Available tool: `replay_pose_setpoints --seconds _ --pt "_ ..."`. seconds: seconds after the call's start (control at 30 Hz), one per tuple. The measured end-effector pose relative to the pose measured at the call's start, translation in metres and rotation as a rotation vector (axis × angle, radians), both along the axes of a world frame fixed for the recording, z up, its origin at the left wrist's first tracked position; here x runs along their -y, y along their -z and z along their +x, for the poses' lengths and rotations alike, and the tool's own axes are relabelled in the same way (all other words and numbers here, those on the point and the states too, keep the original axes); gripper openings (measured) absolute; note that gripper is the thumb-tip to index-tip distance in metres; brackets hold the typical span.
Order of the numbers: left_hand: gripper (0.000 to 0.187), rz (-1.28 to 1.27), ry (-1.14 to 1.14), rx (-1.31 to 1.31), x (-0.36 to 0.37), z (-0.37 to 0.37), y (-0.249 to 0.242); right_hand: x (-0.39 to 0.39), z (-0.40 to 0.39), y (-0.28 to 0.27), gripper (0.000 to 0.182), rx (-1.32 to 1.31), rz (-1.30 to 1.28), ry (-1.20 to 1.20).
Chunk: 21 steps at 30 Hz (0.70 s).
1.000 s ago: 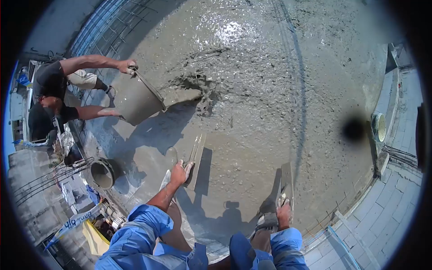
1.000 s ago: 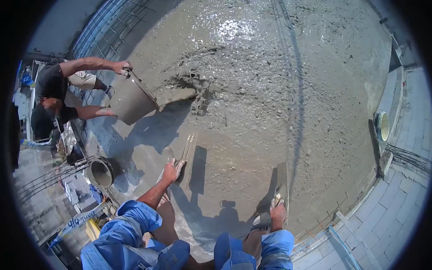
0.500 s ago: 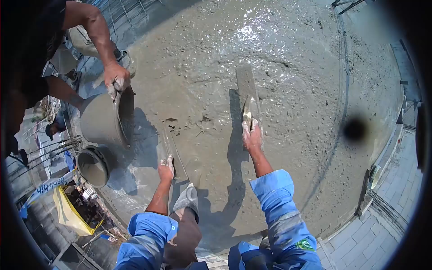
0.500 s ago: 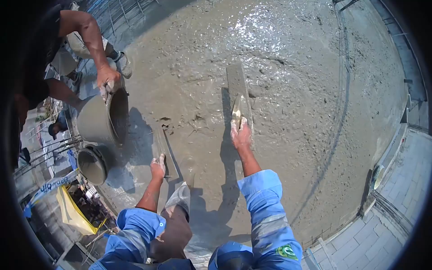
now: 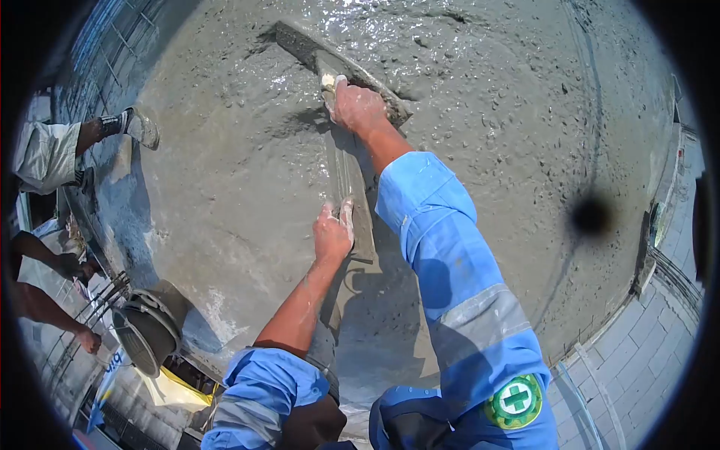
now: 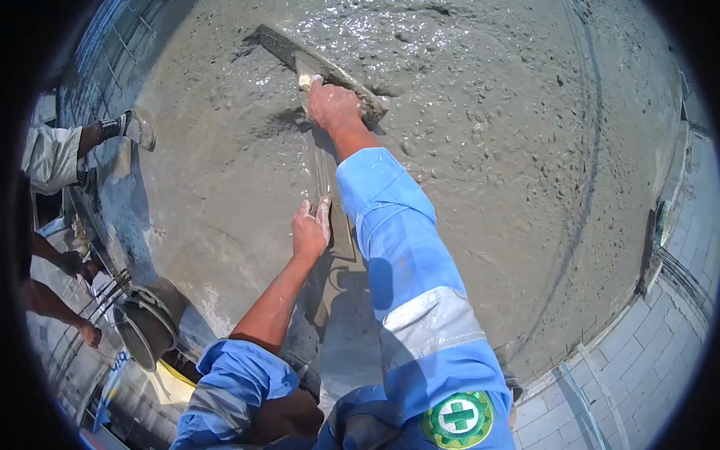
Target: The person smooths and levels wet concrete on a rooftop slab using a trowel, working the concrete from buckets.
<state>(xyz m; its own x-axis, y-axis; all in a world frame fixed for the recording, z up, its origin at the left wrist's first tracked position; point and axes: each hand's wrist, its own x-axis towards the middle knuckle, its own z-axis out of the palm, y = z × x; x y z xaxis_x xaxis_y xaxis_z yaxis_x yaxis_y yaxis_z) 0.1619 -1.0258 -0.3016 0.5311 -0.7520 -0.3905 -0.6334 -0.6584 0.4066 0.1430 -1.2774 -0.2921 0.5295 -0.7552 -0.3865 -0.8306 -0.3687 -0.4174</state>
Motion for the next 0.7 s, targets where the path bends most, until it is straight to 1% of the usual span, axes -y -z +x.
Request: replay_pose_setpoints --seconds 0.07,0.1,0.13,0.17,0.2,0.27,0.3,0.37,0.4,0.43,0.47,0.5,0.53,0.57,0.6,0.7 --pt "0.066 -0.012 0.063 -0.005 0.016 -0.032 -0.005 0.018 -0.037 0.005 0.042 0.015 -0.072 0.026" --pt "0.063 -0.005 0.081 -0.058 0.027 -0.045 -0.020 0.024 -0.056 0.012 0.046 0.022 -0.088 0.046" --pt "0.061 0.006 0.096 -0.112 0.032 -0.060 -0.028 0.030 -0.074 0.012 0.046 0.026 -0.090 0.065" --pt "0.057 -0.025 0.145 -0.119 0.032 -0.078 -0.026 0.036 -0.089 0.012 0.046 0.010 -0.065 0.122" --pt "0.057 -0.028 0.163 -0.109 0.031 -0.097 -0.020 0.042 -0.105 0.013 0.046 -0.003 -0.040 0.180" --pt "0.052 -0.167 0.284 -0.269 0.021 -0.143 -0.016 0.046 -0.147 -0.003 0.044 -0.033 0.015 0.227" --pt "0.052 -0.168 0.292 -0.276 0.021 -0.169 -0.016 0.047 -0.171 -0.005 0.045 -0.044 0.012 0.250" --pt "0.051 -0.074 0.225 -0.331 0.021 -0.215 -0.019 0.047 -0.224 -0.004 0.047 -0.049 -0.001 0.284" --pt "0.051 -0.075 0.238 -0.335 0.025 -0.234 -0.025 0.049 -0.251 -0.009 0.047 -0.052 -0.004 0.296" --pt "0.051 0.014 0.228 -0.328 0.026 -0.251 -0.033 0.049 -0.279 -0.014 0.047 -0.091 0.005 0.306" --pt "0.052 0.104 0.224 -0.313 0.026 -0.263 -0.040 0.046 -0.306 -0.020 0.047 -0.124 0.016 0.320" --pt "0.052 0.101 0.241 -0.306 0.025 -0.273 -0.042 0.041 -0.332 -0.027 0.048 -0.127 0.013 0.334" --pt "0.053 0.157 0.241 -0.297 0.019 -0.280 -0.044 0.035 -0.357 -0.027 0.048 -0.122 0.010 0.353" --pt "0.054 0.206 0.241 -0.288 0.016 -0.291 -0.045 0.030 -0.382 -0.026 0.048 -0.147 0.043 0.448" --pt "0.054 0.202 0.265 -0.281 0.011 -0.304 -0.046 0.025 -0.407 -0.027 0.048 -0.170 0.080 0.545" --pt "0.058 0.225 0.424 -0.287 -0.010 -0.340 -0.051 0.005 -0.486 -0.028 0.050 -0.136 0.069 0.687"
